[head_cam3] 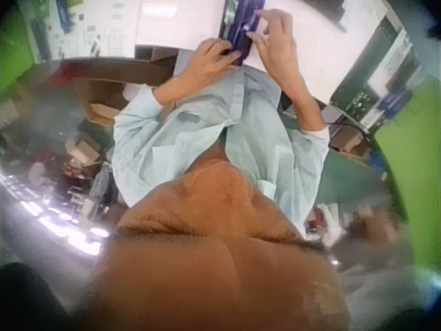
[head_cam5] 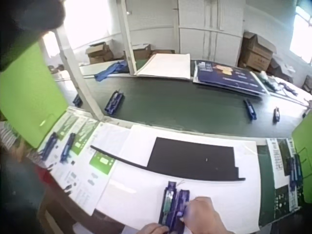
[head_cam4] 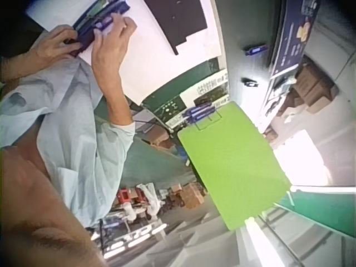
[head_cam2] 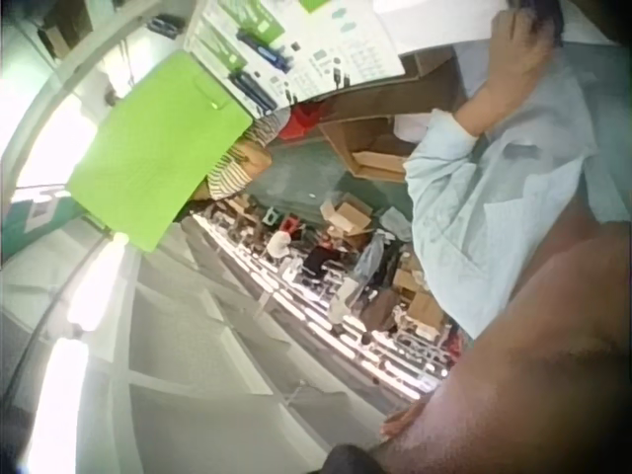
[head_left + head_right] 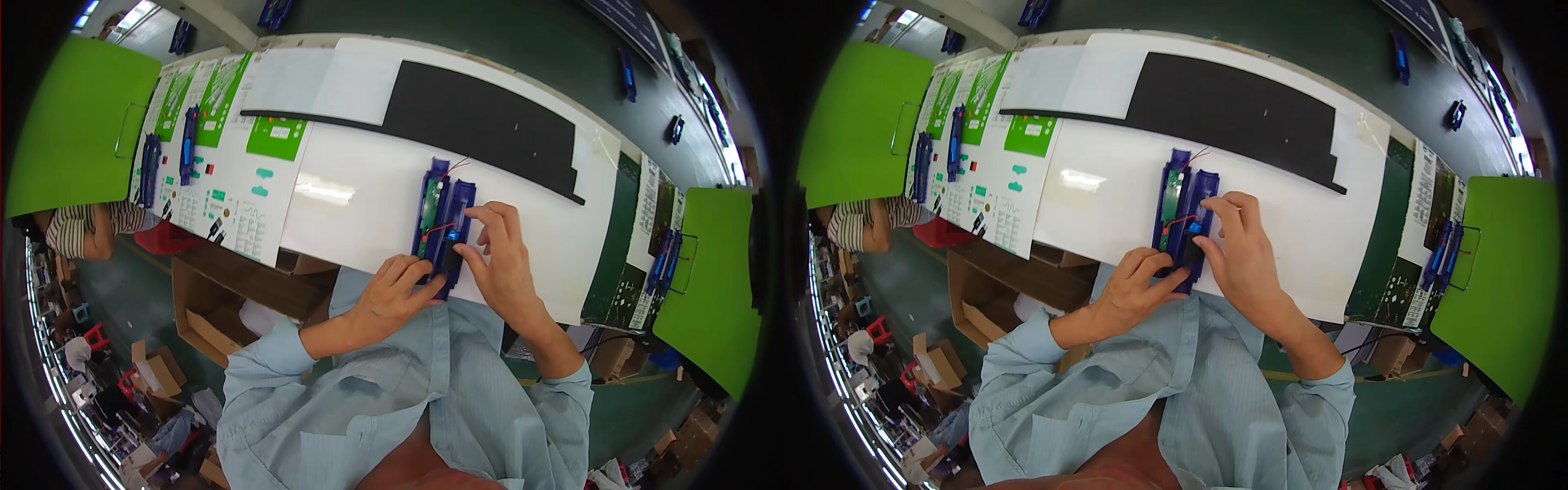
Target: The person assembles small blue electronic devices at a workstation. They pick up a blue casing, insert a green circuit board, and connect red and black wires to the board. The person repeats this process for multiple units, placing the finished devices on the table.
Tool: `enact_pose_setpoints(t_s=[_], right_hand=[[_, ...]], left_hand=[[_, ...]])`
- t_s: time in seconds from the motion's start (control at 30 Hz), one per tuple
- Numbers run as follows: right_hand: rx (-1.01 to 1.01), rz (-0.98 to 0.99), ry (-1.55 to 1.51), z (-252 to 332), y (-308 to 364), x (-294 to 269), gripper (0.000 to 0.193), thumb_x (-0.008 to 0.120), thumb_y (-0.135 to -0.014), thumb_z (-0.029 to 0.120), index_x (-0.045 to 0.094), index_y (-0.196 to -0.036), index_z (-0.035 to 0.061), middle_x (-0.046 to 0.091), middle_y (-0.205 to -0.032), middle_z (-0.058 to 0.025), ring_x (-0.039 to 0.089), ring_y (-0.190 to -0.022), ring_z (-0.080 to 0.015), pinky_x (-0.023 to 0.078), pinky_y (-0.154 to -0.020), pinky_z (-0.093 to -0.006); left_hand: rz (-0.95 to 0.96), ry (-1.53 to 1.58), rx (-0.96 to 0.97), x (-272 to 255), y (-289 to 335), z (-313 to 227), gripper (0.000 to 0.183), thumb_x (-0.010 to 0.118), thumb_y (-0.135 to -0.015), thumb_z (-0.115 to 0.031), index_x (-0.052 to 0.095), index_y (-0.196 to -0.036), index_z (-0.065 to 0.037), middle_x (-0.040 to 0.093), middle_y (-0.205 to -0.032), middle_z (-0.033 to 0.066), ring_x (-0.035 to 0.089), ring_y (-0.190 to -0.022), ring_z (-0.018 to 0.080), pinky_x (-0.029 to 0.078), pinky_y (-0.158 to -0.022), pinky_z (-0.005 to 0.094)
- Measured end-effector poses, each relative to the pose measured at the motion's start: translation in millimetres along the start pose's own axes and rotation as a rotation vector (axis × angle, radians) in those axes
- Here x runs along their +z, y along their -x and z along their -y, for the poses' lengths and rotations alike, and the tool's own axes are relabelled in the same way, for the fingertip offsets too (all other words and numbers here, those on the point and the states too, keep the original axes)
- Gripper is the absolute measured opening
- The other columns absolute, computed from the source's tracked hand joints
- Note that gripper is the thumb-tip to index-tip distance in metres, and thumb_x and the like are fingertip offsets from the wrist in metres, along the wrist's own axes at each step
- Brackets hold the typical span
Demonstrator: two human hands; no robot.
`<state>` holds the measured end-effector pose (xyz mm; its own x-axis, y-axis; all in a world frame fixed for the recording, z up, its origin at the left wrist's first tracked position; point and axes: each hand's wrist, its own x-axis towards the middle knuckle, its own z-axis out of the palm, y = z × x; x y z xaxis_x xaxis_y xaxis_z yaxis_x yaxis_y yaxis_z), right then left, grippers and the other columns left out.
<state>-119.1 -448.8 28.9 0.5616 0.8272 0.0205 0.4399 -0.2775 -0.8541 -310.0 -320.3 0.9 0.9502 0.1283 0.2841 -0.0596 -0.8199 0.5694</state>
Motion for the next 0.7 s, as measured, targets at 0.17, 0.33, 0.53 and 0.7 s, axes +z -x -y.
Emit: enact_pose_setpoints(t_s=[0.17, 0.33, 0.53, 0.7], right_hand=[[0.008, -0.115, -0.024, -2.7, -23.4, -63.0, 0.052, 0.080, -0.092, 0.001, 0.059, -0.139, 0.0058, 0.060, -0.124, -0.0118, 0.058, -0.072, -0.0148, 0.052, -0.067, -0.0303], [0.057, -0.248, 0.077, -75.7, -62.6, -154.2, 0.046, 0.079, -0.094, 0.003, 0.061, -0.136, 0.0039, 0.063, -0.118, -0.0110, 0.059, -0.072, -0.0134, 0.052, -0.069, -0.0303], [-0.281, -0.565, 0.499, -209.0, -194.1, -221.0, 0.046, 0.079, -0.092, 0.008, 0.064, -0.136, 0.0092, 0.062, -0.119, -0.0153, 0.061, -0.100, -0.0293, 0.053, -0.091, -0.0426], [-0.143, -0.576, 0.913, -325.8, -225.7, -311.7, 0.079, 0.078, -0.099, 0.027, 0.040, -0.162, -0.0006, 0.047, -0.162, -0.0244, 0.041, -0.150, -0.0432, 0.034, -0.125, -0.0497]], left_hand=[[-0.064, 0.065, -0.010, -31.3, -17.4, -8.4, 0.054, 0.094, -0.067, -0.011, 0.076, -0.117, -0.006, 0.061, -0.107, 0.0114, 0.063, -0.100, 0.0326, 0.055, -0.088, 0.0430], [-0.078, -0.051, 0.144, -72.0, -141.0, 35.4, 0.048, 0.092, -0.070, -0.006, 0.076, -0.115, -0.006, 0.062, -0.107, 0.0130, 0.062, -0.100, 0.0350, 0.055, -0.086, 0.0448], [-0.249, -0.263, 0.240, -59.2, -290.9, 203.2, 0.034, 0.085, -0.081, -0.015, 0.075, -0.112, -0.004, 0.063, -0.115, 0.0130, 0.059, -0.115, 0.0366, 0.050, -0.100, 0.0479], [-0.320, -0.350, 0.190, -16.8, -335.1, 226.0, 0.032, 0.079, -0.087, -0.024, 0.076, -0.118, -0.014, 0.069, -0.127, 0.0108, 0.058, -0.127, 0.0319, 0.049, -0.106, 0.0472]])
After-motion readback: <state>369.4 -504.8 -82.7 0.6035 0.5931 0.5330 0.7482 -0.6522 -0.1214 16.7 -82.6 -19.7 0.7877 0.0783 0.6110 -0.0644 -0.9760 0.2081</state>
